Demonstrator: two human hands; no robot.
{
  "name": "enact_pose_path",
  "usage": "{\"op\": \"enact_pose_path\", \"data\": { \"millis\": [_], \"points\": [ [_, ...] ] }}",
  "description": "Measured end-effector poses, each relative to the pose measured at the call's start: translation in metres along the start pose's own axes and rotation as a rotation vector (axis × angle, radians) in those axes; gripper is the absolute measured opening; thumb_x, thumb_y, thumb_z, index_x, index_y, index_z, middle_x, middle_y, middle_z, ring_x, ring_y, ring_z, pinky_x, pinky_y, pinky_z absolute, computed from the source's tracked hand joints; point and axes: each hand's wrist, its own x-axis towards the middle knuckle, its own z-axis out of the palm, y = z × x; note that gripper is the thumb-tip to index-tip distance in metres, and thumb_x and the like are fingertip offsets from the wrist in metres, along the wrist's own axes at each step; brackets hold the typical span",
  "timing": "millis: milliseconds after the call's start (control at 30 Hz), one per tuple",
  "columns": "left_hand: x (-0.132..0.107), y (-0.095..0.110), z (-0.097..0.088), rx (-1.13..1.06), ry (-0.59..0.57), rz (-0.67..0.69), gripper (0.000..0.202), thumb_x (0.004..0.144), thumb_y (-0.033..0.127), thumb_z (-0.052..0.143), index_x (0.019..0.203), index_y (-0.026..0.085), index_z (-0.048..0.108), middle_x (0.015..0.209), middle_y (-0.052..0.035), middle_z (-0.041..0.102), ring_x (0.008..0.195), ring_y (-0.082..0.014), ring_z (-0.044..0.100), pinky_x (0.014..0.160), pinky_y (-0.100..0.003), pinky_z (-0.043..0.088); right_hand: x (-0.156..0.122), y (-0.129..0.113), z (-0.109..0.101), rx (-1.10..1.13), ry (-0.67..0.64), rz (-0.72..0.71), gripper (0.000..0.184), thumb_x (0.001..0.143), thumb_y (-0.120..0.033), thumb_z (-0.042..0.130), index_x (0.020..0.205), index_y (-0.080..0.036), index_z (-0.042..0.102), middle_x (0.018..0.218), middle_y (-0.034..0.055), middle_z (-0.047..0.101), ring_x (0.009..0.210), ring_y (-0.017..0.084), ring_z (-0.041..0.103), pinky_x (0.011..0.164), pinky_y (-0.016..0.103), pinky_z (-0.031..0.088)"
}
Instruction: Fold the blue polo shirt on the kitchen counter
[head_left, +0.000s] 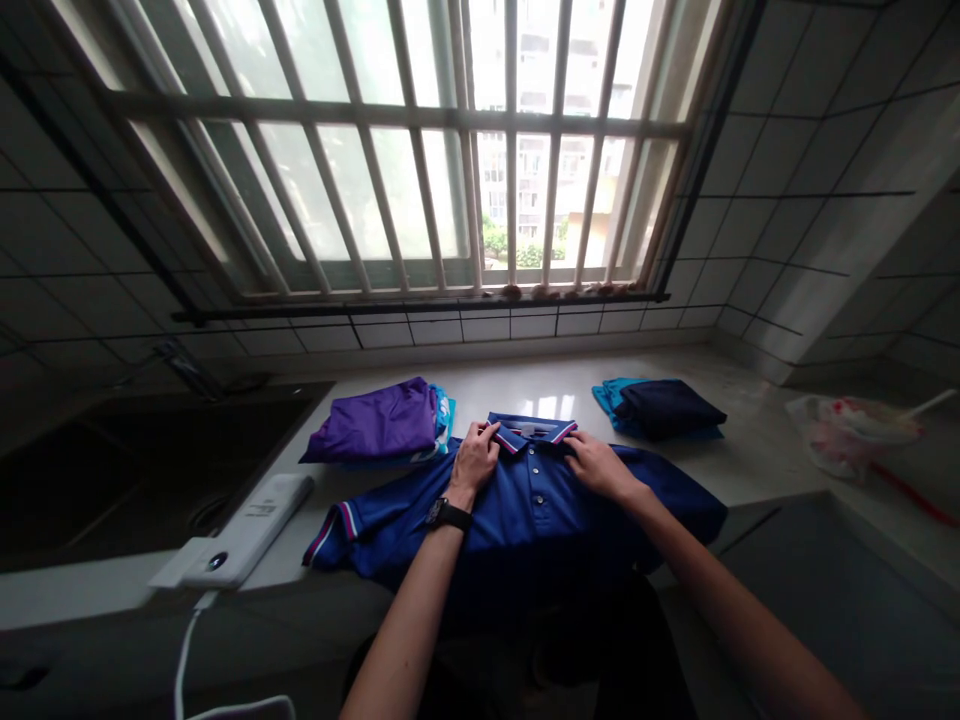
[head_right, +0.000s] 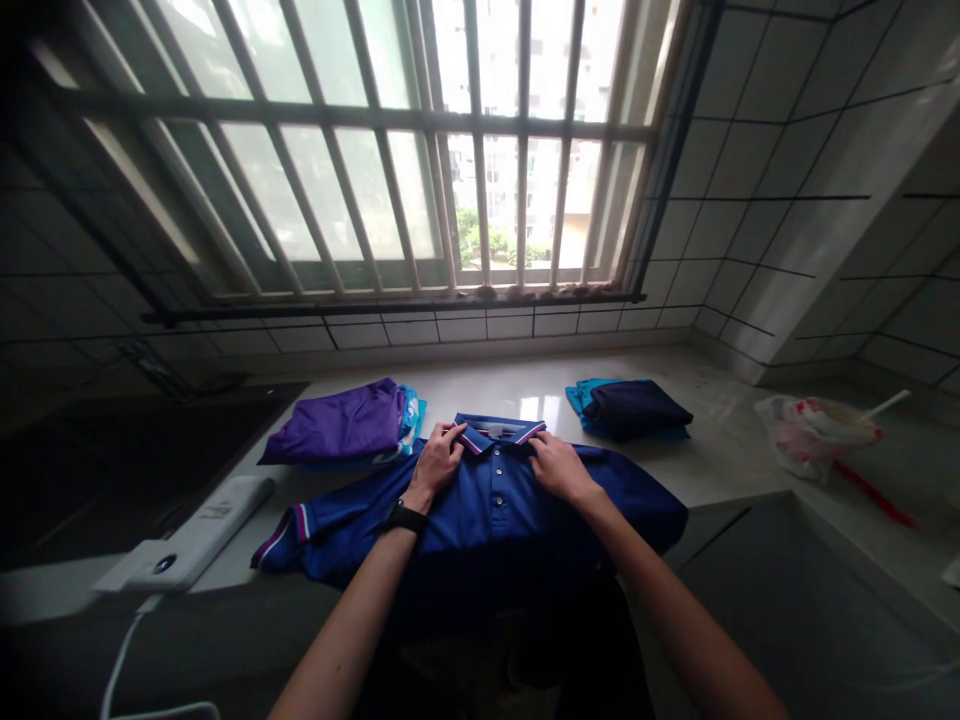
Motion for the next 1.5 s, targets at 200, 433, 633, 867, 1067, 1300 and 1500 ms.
{"op": "enact_pose_path", "data": {
  "millis": [200,433,633,867,1067,1300,1500],
  "points": [
    [-0.002,0.004,-0.004,0.02,0.025,0.022,0.04,0.089,0.015,0.055,0.127,0.02,0.066,0.111,-0.0084,0.059,0.103,-0.0212,0.065,0.098,-0.036,0.054,0.018,-0.013,0.031,0.01,-0.017,-0.024,0.045,0.098,-0.023,0.043,0.138,-0.009,0.058,0.143,0.0189,0.056,0.142,0.032,0.04,0.119,0.046,0.031],
    [-0.006,0.018,-0.017,0.116,0.002,0.139,0.024,0.088,0.028,0.066,0.111,0.026,0.075,0.122,-0.0082,0.063,0.112,-0.0258,0.059,0.1,-0.043,0.05,0.031,-0.004,0.047,0.052,0.078,-0.009,0.049,0.099,-0.024,0.038,0.143,-0.007,0.052,0.151,0.0172,0.049,0.149,0.033,0.03,0.121,0.051,0.027],
    [-0.007,0.017,-0.014,0.147,-0.117,0.126,0.017,0.089,0.023,0.064,0.08,0.023,0.079,0.111,-0.0082,0.068,0.106,-0.0253,0.06,0.097,-0.043,0.051,0.032,0.002,0.048,0.226,0.201,0.015,0.037,0.092,-0.019,0.041,0.122,-0.009,0.061,0.128,0.0179,0.062,0.129,0.027,0.052,0.114,0.04,0.038],
    [-0.006,0.017,-0.016,0.154,-0.062,0.086,0.013,0.087,0.022,0.066,0.082,0.021,0.078,0.121,-0.0101,0.065,0.11,-0.0268,0.06,0.098,-0.044,0.051,0.029,0.003,0.047,0.299,0.324,0.049,0.053,0.081,-0.005,0.04,0.129,-0.014,0.06,0.134,0.0146,0.06,0.125,0.025,0.056,0.11,0.039,0.043],
    [-0.008,0.018,-0.017,0.107,-0.139,0.18,0.012,0.089,0.025,0.066,0.093,0.023,0.077,0.11,-0.0068,0.071,0.105,-0.0231,0.064,0.096,-0.041,0.052,0.028,0.004,0.05,0.213,0.225,0.051,0.048,0.084,-0.005,0.042,0.122,-0.016,0.07,0.146,0.0112,0.057,0.14,0.025,0.046,0.116,0.04,0.039],
    [-0.008,0.011,-0.008,0.096,-0.229,0.196,0.023,0.089,0.026,0.063,0.109,0.023,0.075,0.127,-0.0078,0.068,0.117,-0.0244,0.064,0.106,-0.043,0.049,0.036,0.006,0.042,0.31,0.144,0.027,0.055,0.077,-0.005,0.044,0.127,-0.012,0.067,0.148,0.0127,0.055,0.142,0.026,0.045,0.12,0.042,0.034],
    [-0.006,0.009,-0.005,0.076,-0.229,0.193,0.025,0.09,0.026,0.061,0.111,0.021,0.073,0.13,-0.009,0.067,0.119,-0.0255,0.064,0.106,-0.044,0.05,-0.017,0.077,0.002,0.334,0.279,0.262,0.054,0.084,-0.018,0.045,0.136,-0.014,0.059,0.134,0.0156,0.062,0.123,0.027,0.06,0.111,0.043,0.044]
  ]
}}
